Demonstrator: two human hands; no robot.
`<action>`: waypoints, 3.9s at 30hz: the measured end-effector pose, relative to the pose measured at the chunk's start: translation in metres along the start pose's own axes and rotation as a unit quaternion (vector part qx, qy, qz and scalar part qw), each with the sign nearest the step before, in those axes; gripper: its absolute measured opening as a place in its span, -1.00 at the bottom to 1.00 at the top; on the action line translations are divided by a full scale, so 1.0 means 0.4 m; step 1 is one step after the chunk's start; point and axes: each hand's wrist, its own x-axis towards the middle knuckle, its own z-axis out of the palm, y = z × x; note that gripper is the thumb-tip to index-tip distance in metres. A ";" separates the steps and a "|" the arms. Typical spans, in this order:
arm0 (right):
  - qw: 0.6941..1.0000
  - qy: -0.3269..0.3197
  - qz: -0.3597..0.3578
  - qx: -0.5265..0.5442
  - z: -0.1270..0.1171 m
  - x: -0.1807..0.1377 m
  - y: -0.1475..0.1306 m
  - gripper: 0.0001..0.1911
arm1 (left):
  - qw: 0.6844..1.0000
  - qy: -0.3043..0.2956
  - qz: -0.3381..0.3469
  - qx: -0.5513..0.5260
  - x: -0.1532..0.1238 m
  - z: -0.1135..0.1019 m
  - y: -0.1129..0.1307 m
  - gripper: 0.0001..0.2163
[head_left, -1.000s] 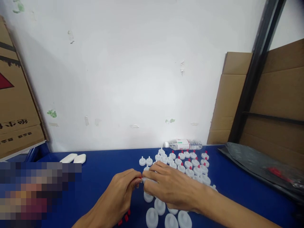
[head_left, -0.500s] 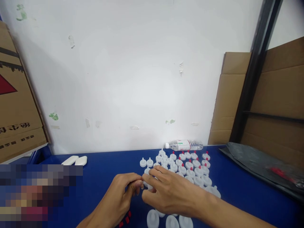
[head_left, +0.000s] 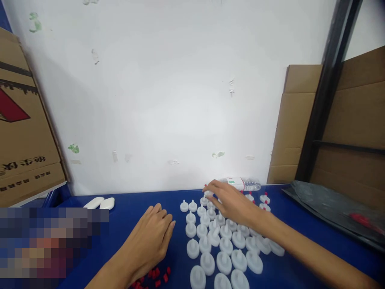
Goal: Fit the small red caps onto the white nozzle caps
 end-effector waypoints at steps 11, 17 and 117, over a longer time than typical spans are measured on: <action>0.995 -0.058 0.055 0.051 0.094 -0.023 0.158 -0.68 | 0.997 -0.054 -0.015 0.045 -0.034 0.028 0.002 -0.74; 0.995 -0.061 0.058 0.060 0.097 -0.022 0.156 -0.65 | 0.997 -0.074 -0.013 0.030 -0.034 0.025 0.010 -0.75; 0.983 -0.130 0.079 0.105 0.047 0.057 0.117 -0.67 | 0.925 -0.224 -0.056 -0.301 -0.020 -0.074 -0.005 -0.95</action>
